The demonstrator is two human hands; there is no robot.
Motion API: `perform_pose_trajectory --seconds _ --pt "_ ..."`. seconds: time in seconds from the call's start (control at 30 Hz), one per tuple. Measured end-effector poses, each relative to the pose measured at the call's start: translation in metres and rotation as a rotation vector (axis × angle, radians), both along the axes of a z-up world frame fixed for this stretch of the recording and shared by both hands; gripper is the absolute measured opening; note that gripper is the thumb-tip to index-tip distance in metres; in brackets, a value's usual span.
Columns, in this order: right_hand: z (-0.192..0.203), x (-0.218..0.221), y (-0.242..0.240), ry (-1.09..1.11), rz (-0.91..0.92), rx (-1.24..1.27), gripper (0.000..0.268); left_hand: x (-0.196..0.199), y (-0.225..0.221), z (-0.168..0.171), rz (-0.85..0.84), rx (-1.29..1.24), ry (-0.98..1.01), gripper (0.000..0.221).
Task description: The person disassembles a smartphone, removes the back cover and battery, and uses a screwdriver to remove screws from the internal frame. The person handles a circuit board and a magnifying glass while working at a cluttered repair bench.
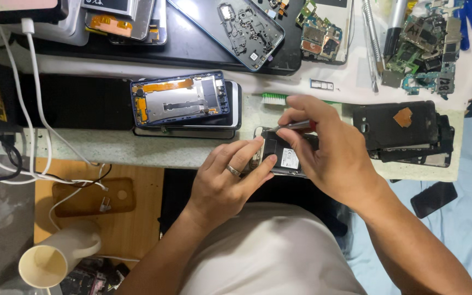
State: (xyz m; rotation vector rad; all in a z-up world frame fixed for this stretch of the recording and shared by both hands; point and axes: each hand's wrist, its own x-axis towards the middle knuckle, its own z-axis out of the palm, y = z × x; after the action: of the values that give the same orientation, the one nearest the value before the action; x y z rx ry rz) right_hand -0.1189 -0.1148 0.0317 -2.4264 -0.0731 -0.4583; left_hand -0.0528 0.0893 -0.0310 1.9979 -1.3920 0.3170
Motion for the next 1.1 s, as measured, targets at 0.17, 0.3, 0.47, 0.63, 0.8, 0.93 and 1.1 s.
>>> perform_pose_trajectory --seconds 0.17,0.3,0.47,0.63,0.8,0.93,1.1 --pt "0.007 0.004 0.004 0.097 0.003 0.067 0.038 0.0 0.0 -0.001 0.001 0.003 0.007 0.033" --pt "0.018 0.014 -0.006 0.023 0.224 -0.106 0.025 -0.001 0.0 -0.002 0.007 -0.003 0.014 0.032" --pt "0.023 0.022 -0.007 0.124 0.174 -0.14 0.02 -0.001 0.0 -0.001 0.004 -0.008 0.023 0.033" --pt "0.024 0.024 0.004 0.15 0.063 -0.237 0.029 -0.001 0.0 -0.001 -0.004 -0.011 0.032 0.033" --pt "0.035 0.032 0.002 0.112 0.278 -0.18 0.02 -0.001 0.0 -0.002 0.001 -0.029 0.041 0.034" --pt "0.042 0.036 0.001 0.069 0.362 -0.196 0.027 -0.001 0.003 0.0 -0.01 -0.02 0.052 0.035" --pt "0.04 0.034 -0.003 0.308 0.099 -0.373 0.023 -0.002 0.002 0.0 0.005 -0.016 0.041 0.034"
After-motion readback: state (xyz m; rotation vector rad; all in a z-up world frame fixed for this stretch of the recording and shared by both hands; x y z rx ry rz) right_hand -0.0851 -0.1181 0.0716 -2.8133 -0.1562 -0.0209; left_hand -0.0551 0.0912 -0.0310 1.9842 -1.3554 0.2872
